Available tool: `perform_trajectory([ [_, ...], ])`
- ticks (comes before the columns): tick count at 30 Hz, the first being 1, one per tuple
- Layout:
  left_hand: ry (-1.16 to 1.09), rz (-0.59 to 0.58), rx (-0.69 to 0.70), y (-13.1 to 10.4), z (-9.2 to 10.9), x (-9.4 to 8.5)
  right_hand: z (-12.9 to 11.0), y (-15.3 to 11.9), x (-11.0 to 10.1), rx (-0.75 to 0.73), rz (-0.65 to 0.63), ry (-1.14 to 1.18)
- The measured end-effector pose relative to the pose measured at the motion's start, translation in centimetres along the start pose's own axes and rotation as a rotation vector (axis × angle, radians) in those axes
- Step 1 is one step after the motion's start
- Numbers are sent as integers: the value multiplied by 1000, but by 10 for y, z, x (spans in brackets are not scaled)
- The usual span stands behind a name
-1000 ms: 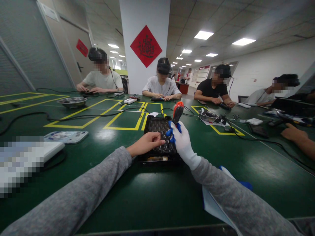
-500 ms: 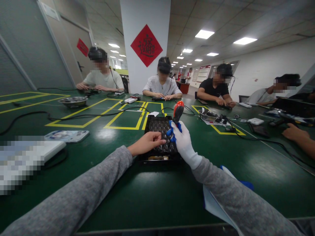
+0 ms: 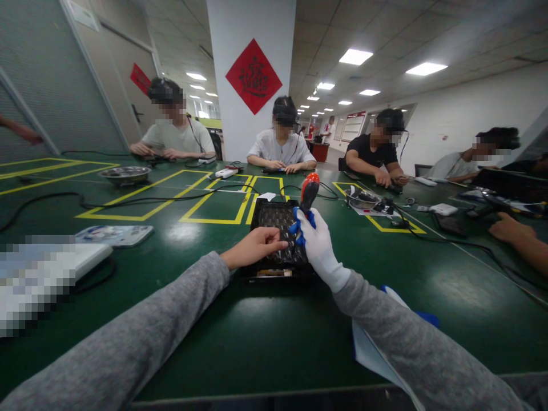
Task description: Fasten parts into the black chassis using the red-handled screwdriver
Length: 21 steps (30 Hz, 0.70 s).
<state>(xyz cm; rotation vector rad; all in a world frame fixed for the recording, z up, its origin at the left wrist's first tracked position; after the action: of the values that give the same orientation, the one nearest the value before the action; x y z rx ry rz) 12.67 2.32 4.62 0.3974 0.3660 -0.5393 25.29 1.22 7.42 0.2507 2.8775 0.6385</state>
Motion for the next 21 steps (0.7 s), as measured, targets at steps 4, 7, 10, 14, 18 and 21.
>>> perform_trajectory([
  [4,-3,-4,8,0,-1,0,1,0,1,16,-13,23],
  [7,8,-2,5,0,-1,0,0,0,2,7,-17,19],
  [10,22,0,6,0,-2,0,0,0,1,4,-13,9],
  [14,37,3,7,1,-2,0,2,1,1,-1,-6,2],
  [18,39,-1,14,1,-2,0,3,1,1,-3,-2,1],
  [21,34,-5,13,0,-2,1,2,1,2,-1,-13,-6],
])
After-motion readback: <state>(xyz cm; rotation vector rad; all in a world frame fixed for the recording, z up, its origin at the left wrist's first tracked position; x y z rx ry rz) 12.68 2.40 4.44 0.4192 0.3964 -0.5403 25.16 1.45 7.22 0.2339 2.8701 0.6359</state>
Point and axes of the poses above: each hand's wrist, its own y-axis towards the middle knuckle, its own x-axis out of the palm, z = x × y, the point moved 8 cm from there along y, towards the middle knuckle, and after that the axes turned 11 degrees about -y, right-handed, at the moved point
